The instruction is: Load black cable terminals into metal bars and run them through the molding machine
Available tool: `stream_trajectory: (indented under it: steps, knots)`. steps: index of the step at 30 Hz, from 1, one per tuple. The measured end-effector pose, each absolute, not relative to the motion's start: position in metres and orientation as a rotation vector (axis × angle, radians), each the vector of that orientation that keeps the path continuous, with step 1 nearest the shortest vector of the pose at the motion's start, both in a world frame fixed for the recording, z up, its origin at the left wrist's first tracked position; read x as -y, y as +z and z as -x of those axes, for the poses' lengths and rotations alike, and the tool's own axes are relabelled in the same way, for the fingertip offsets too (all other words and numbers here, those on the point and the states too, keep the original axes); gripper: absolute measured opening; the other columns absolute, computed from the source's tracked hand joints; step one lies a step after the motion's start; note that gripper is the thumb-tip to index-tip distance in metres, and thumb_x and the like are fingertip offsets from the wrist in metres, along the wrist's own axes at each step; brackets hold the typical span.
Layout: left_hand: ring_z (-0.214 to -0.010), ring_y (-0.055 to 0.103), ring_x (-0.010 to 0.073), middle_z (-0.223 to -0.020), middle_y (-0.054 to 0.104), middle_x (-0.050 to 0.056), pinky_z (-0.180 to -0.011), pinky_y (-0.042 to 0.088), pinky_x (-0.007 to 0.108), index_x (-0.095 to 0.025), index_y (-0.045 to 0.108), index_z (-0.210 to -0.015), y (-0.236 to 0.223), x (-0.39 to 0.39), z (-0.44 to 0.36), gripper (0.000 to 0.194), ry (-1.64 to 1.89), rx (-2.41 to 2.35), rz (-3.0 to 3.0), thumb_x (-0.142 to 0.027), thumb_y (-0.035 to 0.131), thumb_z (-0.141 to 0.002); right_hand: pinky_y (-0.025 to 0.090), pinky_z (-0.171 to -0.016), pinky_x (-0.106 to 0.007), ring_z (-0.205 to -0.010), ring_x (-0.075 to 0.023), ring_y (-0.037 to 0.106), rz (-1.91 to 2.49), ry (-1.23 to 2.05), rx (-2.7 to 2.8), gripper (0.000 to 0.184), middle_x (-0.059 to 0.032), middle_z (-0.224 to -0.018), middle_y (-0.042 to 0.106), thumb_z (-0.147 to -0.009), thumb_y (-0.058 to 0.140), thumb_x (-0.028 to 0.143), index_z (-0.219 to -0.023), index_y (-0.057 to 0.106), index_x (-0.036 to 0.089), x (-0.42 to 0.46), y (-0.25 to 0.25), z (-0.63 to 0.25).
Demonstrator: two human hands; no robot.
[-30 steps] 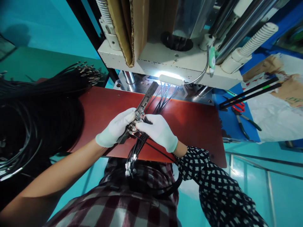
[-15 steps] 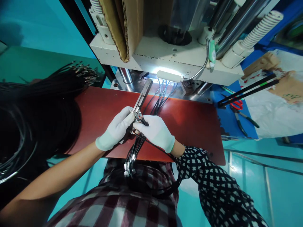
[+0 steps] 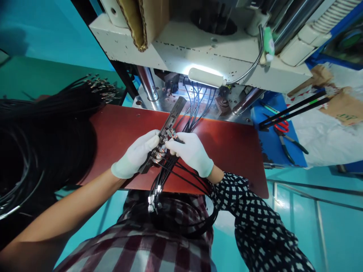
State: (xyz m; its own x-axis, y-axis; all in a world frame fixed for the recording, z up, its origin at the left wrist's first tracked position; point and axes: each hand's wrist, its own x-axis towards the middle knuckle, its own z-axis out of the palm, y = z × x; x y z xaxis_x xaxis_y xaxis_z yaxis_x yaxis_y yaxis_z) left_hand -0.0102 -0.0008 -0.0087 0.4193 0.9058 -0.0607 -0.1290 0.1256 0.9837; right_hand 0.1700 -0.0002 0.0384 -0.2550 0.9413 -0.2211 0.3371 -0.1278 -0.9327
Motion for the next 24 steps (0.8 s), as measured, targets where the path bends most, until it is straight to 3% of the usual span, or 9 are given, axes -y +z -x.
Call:
stream_trajectory:
  steps: [6, 12, 18, 20, 24]
  knots:
    - [-0.046, 0.044, 0.0087, -0.063, 0.051, -0.004, -0.043, 0.036, 0.021, -0.018, 0.049, -0.093, -0.004, 0.002, 0.010, 0.035, 0.799, -0.821, -1.256, -0.051, 0.042, -0.100, 0.041, -0.059, -0.024, -0.060, -0.0108, 0.053, 1.370, 1.490, 1.586, 0.021, 0.0021, -0.060, 0.058, -0.081, 0.060, 0.024, -0.061, 0.058, 0.016, -0.002, 0.035, -0.168]
    - [-0.060, 0.048, 0.0104, -0.074, 0.053, -0.002, -0.057, 0.043, 0.022, -0.017, 0.051, -0.097, -0.007, 0.000, 0.010, 0.029, 0.830, -0.994, -1.652, -0.046, 0.046, -0.099, 0.043, -0.063, -0.023, -0.063, -0.0107, 0.055, 1.390, 1.460, 1.605, 0.019, 0.0015, -0.065, 0.062, -0.082, 0.064, 0.024, -0.065, 0.060, 0.016, -0.001, 0.026, -0.172]
    - [-0.049, 0.041, 0.0068, -0.065, 0.046, -0.006, -0.045, 0.037, 0.018, -0.019, 0.046, -0.090, -0.002, 0.004, 0.010, 0.030, 0.771, -0.862, -1.307, -0.047, 0.045, -0.100, 0.052, -0.068, -0.026, -0.074, -0.0150, 0.067, 1.280, 1.815, 1.202, 0.032, -0.0055, -0.081, 0.070, -0.096, 0.049, 0.045, -0.098, 0.063, 0.017, 0.001, 0.023, -0.198]
    - [-0.051, 0.041, 0.0061, -0.066, 0.046, -0.005, -0.046, 0.038, 0.017, -0.018, 0.045, -0.088, -0.001, 0.005, 0.009, 0.030, 0.779, -0.813, -1.254, -0.046, 0.048, -0.099, 0.054, -0.069, -0.028, -0.075, -0.0163, 0.070, 1.343, 1.812, 1.084, 0.027, -0.0063, -0.083, 0.072, -0.097, 0.048, 0.044, -0.105, 0.057, 0.019, 0.004, 0.024, -0.206]
    - [-0.051, 0.041, 0.0051, -0.066, 0.046, -0.005, -0.046, 0.037, 0.016, -0.017, 0.046, -0.087, 0.001, 0.005, 0.008, 0.031, 0.767, -0.793, -1.218, -0.046, 0.050, -0.098, 0.057, -0.076, -0.031, -0.079, -0.0175, 0.072, 1.398, 1.769, 1.047, 0.013, -0.0084, -0.090, 0.074, -0.092, 0.058, 0.030, -0.097, 0.054, 0.019, 0.011, 0.030, -0.214]
